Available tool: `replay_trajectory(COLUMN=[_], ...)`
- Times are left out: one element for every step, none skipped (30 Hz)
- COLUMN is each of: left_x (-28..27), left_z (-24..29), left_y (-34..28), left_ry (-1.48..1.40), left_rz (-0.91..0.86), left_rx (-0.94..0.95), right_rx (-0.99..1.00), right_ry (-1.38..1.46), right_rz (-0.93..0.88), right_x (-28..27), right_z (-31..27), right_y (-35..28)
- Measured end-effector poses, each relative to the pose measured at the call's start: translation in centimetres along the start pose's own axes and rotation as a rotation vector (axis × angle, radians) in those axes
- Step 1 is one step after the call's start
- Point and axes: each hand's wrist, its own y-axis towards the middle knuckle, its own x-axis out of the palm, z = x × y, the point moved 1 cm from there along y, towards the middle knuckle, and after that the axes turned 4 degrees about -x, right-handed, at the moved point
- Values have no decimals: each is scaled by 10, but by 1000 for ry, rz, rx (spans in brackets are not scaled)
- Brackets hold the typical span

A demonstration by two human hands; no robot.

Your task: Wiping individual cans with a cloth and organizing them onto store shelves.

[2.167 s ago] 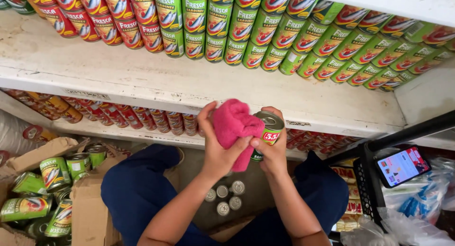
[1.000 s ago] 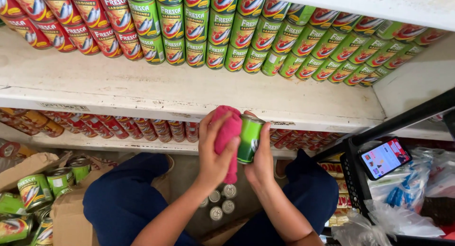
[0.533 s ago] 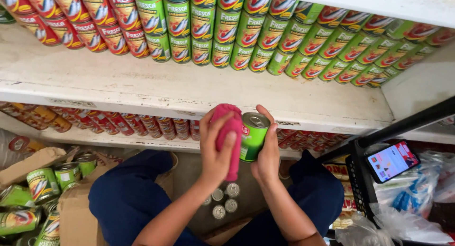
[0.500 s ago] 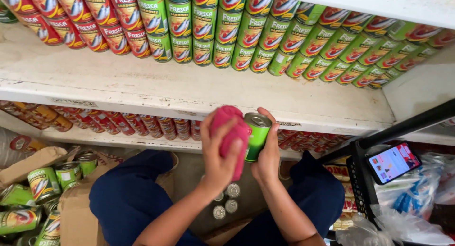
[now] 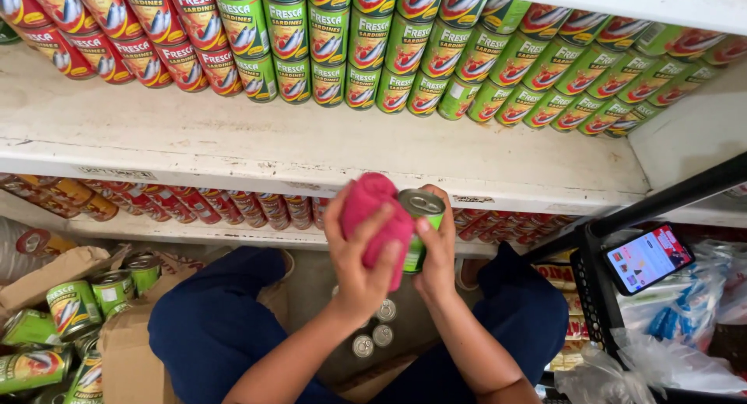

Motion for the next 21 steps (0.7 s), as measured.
replay_trajectory(left_x=[-1,-1,-2,-1,-1,-1,-2,-4,-6,-7,-7,-8,-9,-10,-10,-10,-9,-3,-6,-8,-8], left_z=[4,9,15,9,3,-3,-4,-6,-8,-8,-9,-10,-4,4,12,9,8,7,6,5,3], left_y=[1,-1,-2,-3,-4,-4,5,11,17,17,16,16,14,13,11,8,4,2,6,10,14], left_ry=[-1,49,99,97,79,63,62,17,-28,-25,-9,6,9,35,61,53,107,143,117,101,89], left_rz=[-3,-42,-82,-76,-35,8,16,26,35,37,34,29,28,-8,-44,-58,-63,-75,-96,-98,-104], left_rx=[-2,103,209,215,185,156,163,30,-102,-105,-124,-142,-144,-28,87,86,148,218,226,119,12], right_rx=[1,5,10,3,-13,-28,-36,-10,17,20,66,110,113,125,136,132,140,132,112,108,104], right_ry=[-1,-21,-41,-42,-75,-107,-108,-52,4,5,88,171,173,182,192,190,170,143,133,124,115], right_rz=[3,17,30,25,-22,-72,-79,-108,-137,-138,-120,-99,-98,-68,-38,-23,11,56,82,93,104], right_x=[1,0,0,0,0,1,3,6,8,11,13,15,15,14,13,11,7,0,-1,-4,-9], right_z=[-1,-3,-5,-7,-11,-14,-17,-19,-20,-20,-19,-18,-15,-12,-9,-3,2,4,4,3,2], right_y=[1,0,-2,-1,-1,0,3,2,2,1,1,0,-1,-2,-2,-5,-6,-6,-6,-8,-10])
